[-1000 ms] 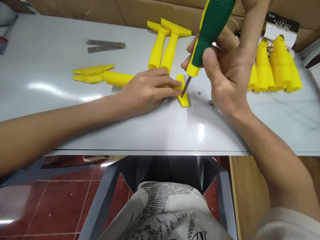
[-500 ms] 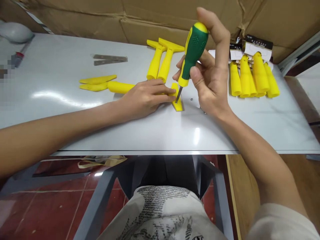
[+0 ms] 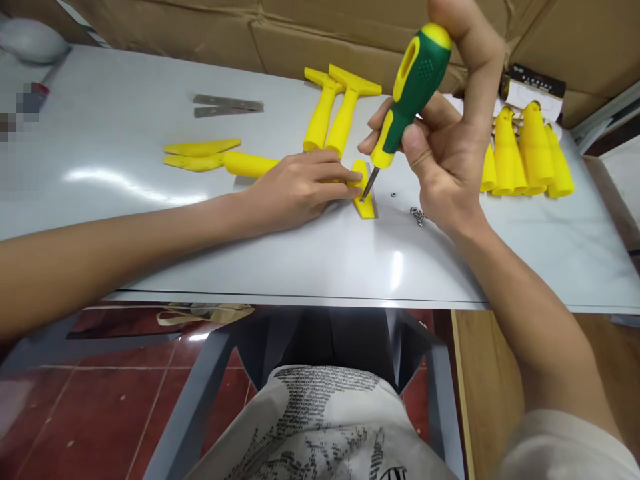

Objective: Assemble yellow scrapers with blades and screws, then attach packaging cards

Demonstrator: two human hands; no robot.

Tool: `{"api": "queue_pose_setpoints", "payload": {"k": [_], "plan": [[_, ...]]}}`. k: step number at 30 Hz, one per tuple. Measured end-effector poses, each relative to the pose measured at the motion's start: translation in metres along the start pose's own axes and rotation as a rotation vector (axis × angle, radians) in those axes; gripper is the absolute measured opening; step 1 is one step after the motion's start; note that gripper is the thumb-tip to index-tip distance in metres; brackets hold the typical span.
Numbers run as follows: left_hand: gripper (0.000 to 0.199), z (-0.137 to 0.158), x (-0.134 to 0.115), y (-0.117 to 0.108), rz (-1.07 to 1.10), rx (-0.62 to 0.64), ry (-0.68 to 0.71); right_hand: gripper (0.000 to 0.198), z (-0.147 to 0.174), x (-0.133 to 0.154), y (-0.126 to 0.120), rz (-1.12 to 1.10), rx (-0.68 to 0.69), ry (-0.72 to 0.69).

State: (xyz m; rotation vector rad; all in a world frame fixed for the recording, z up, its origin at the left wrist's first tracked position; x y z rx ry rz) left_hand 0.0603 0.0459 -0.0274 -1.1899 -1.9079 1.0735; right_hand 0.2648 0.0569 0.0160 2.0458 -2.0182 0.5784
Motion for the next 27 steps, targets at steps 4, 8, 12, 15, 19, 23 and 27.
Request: {"api": "queue_pose_setpoints", "payload": {"k": [4,8,12,15,19,23,27], "plan": [[0.038,-0.001,0.003,0.000,0.116,0.027,-0.055,0.073,0.007,0.025,-0.006,-0.008,0.042,0.228],[0.036,-0.001,0.005,0.000,0.193,0.028,-0.094,0.088,0.015,0.032,-0.013,-0.015,0.073,0.562],[0.037,-0.002,0.004,-0.001,0.196,0.036,-0.093,0.104,0.006,0.022,-0.012,-0.096,0.110,0.522],[0.037,-0.002,0.003,-0.003,0.186,0.052,-0.081,0.116,-0.002,0.027,-0.009,-0.161,0.142,0.472],[0.035,-0.003,0.003,-0.004,0.198,0.036,-0.089,0.087,-0.001,0.042,-0.009,-0.100,0.194,0.669],[0.037,-0.003,0.000,-0.004,0.133,0.026,-0.076,0.086,-0.004,0.030,-0.010,-0.088,0.128,0.440],[0.040,-0.003,-0.005,-0.005,0.005,0.018,-0.009,0.096,-0.010,0.008,-0.003,-0.020,-0.038,-0.084]]}}
Point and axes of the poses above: each hand's wrist, its own z-axis away from the middle knuckle, its own y-axis out of the palm, x = y × z, the point moved 5 cm from there along -z, towards the middle knuckle, and after that the axes turned 5 degrees about -z, right-handed, at the moved point
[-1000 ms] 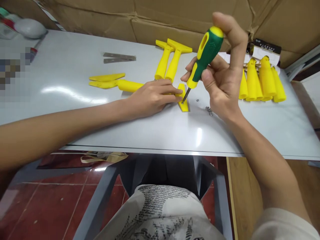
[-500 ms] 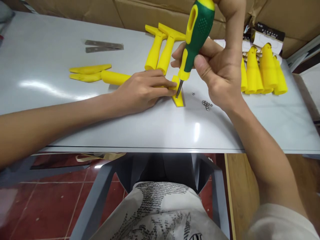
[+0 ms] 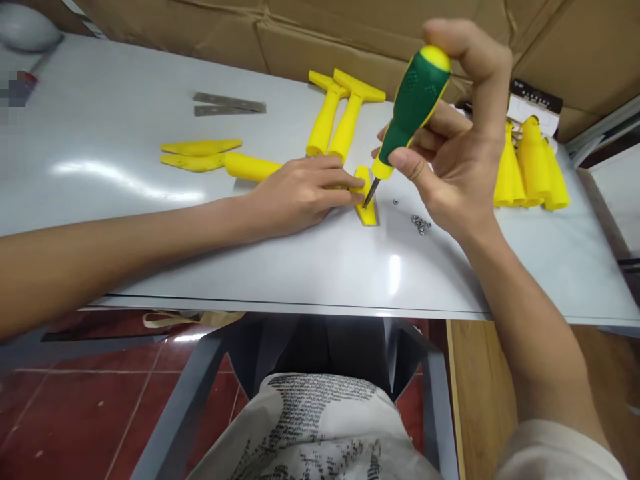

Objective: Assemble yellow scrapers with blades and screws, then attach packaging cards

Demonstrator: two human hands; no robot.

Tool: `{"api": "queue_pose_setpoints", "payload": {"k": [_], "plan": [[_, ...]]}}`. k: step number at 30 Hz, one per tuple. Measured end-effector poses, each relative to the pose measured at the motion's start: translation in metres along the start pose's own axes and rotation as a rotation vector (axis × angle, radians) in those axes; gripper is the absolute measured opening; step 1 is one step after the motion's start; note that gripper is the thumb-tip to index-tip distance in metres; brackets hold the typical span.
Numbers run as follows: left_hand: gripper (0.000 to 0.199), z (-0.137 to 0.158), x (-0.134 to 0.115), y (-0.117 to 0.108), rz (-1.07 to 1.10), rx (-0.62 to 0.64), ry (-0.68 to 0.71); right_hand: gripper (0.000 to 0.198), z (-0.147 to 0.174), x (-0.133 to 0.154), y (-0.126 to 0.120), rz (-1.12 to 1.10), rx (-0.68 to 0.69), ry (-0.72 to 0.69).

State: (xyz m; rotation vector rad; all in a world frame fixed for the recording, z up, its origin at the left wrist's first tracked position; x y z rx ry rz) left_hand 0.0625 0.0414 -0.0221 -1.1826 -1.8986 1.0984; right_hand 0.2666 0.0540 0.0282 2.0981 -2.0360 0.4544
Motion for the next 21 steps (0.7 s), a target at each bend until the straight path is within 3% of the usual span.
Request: {"api": "queue_pose_setpoints", "payload": {"k": [1,3,9,13,15,21], "plan": [[0.040,0.000,-0.001,0.000,-0.020,-0.006,0.011,0.098,0.000,-0.002,0.001,0.036,-0.047,-0.058],[0.040,0.001,-0.001,0.000,-0.034,-0.016,0.017,0.101,0.001,-0.001,0.004,0.120,-0.092,-0.038],[0.038,0.003,0.002,0.002,0.019,-0.057,0.004,0.090,0.012,0.026,0.007,0.251,-0.094,0.224],[0.039,0.003,-0.001,0.000,-0.047,-0.070,0.040,0.098,0.015,0.024,0.019,0.126,0.039,0.522],[0.038,0.003,-0.002,-0.003,-0.079,-0.077,0.060,0.100,0.013,0.025,0.024,0.079,0.068,0.607],[0.032,0.004,-0.003,-0.009,-0.058,-0.107,0.067,0.101,0.006,0.025,0.018,0.086,0.048,0.618]]}}
Point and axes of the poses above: each hand's wrist, its own z-axis away from the middle knuckle, its own y-axis out of the palm, x = y × z, the point moved 5 cm from there along -z, towards the middle knuckle, and after that the axes turned 5 degrees about -z, right-handed, at the moved point
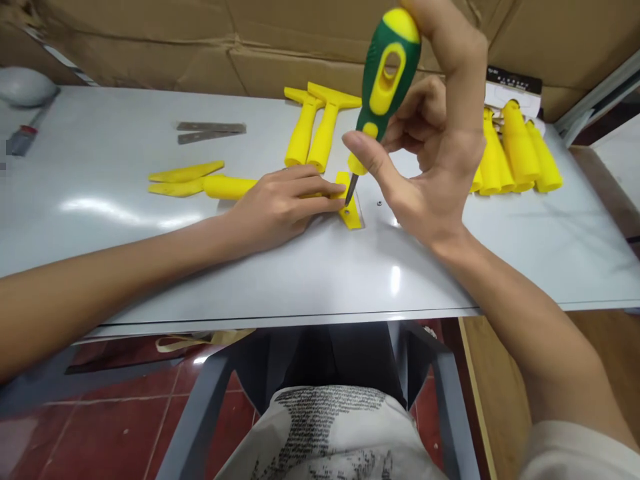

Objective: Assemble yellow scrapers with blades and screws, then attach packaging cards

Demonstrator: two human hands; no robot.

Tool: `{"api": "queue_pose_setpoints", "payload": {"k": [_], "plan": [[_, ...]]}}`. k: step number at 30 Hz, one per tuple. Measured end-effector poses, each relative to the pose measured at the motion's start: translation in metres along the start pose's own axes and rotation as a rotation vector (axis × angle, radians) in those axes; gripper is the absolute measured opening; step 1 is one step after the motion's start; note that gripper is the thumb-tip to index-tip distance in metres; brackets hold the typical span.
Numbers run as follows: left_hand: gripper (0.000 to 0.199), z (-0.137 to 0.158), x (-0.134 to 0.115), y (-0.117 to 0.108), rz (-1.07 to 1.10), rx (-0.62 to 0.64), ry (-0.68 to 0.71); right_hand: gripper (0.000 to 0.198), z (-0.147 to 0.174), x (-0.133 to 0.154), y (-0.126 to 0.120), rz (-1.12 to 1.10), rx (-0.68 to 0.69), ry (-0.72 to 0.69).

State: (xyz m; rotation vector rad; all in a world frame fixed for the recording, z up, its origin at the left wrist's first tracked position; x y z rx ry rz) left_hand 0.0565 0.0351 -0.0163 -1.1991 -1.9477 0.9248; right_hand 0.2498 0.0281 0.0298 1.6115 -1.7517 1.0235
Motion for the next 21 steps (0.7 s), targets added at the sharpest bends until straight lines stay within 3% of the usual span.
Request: {"api": "queue_pose_setpoints", "payload": {"k": [6,13,21], "plan": [[0.031,0.003,0.002,0.002,0.006,-0.012,0.002,0.081,-0.004,-0.014,-0.013,0.063,-0.133,-0.367],[0.029,0.002,0.000,0.001,-0.026,-0.033,0.023,0.069,-0.002,-0.019,-0.009,0.094,-0.090,-0.334],[0.035,-0.001,-0.002,0.006,-0.086,0.016,0.023,0.080,-0.012,-0.026,-0.009,-0.040,0.000,-0.543]]}}
Point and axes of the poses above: each hand's wrist, its own z-axis away from the middle knuckle, its own y-axis out of the palm, x = y × z, the point moved 5 cm from there along -z, towards the middle knuckle, and after that the axes turned 5 degrees about -z, right-handed, at the moved point
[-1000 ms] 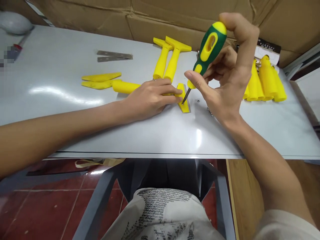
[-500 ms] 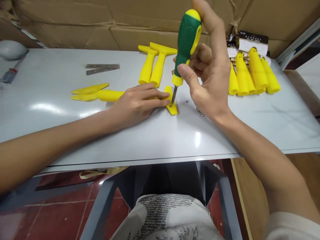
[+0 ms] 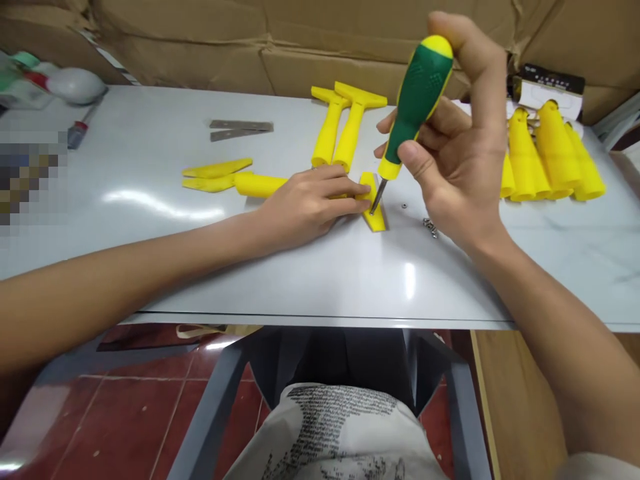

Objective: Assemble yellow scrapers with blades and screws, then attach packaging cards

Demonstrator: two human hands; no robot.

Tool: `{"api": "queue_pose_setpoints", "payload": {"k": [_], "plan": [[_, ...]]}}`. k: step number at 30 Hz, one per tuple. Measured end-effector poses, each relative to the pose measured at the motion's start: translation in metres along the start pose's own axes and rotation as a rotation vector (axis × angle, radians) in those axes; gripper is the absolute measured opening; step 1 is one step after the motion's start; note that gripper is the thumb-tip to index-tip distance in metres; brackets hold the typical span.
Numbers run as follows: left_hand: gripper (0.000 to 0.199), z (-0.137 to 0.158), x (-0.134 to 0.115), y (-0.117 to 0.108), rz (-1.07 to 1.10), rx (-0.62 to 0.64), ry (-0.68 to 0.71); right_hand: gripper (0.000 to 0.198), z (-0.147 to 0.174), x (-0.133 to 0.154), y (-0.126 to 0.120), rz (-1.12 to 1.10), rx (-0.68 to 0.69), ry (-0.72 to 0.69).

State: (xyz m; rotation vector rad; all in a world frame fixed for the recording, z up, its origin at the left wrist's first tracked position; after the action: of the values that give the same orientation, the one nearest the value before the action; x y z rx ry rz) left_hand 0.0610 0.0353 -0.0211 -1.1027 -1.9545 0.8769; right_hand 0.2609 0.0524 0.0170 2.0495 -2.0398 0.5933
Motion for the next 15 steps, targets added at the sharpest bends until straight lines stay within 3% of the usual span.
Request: {"api": "queue_pose_setpoints", "payload": {"k": [2,6,8,12,15], "plan": [[0.035,0.000,-0.001,0.001,-0.014,-0.009,0.008,0.083,-0.003,0.005,-0.001,-0.073,0.011,-0.041],[0.036,0.001,-0.002,0.000,-0.031,-0.010,0.026,0.065,-0.007,0.019,0.000,-0.042,0.078,0.087],[0.036,0.001,-0.001,0.000,-0.034,-0.013,0.025,0.065,-0.008,0.022,-0.002,-0.006,0.057,0.103],[0.035,0.002,0.000,-0.001,-0.045,-0.018,0.013,0.088,-0.004,0.009,-0.005,0.074,-0.044,-0.028],[0.035,0.003,0.000,0.000,-0.041,0.003,0.004,0.091,0.002,0.004,-0.004,0.085,-0.120,-0.134]]}}
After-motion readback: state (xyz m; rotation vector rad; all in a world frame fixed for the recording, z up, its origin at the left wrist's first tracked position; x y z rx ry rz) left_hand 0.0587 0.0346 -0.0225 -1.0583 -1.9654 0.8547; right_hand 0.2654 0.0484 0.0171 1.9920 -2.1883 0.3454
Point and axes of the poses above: each hand's wrist, its own z-axis away from the middle knuckle, its own y-axis out of the palm, x = y × z, the point moved 5 cm from there along -z, towards the middle knuckle, and after that the axes turned 5 degrees about -z, right-handed, at the moved point
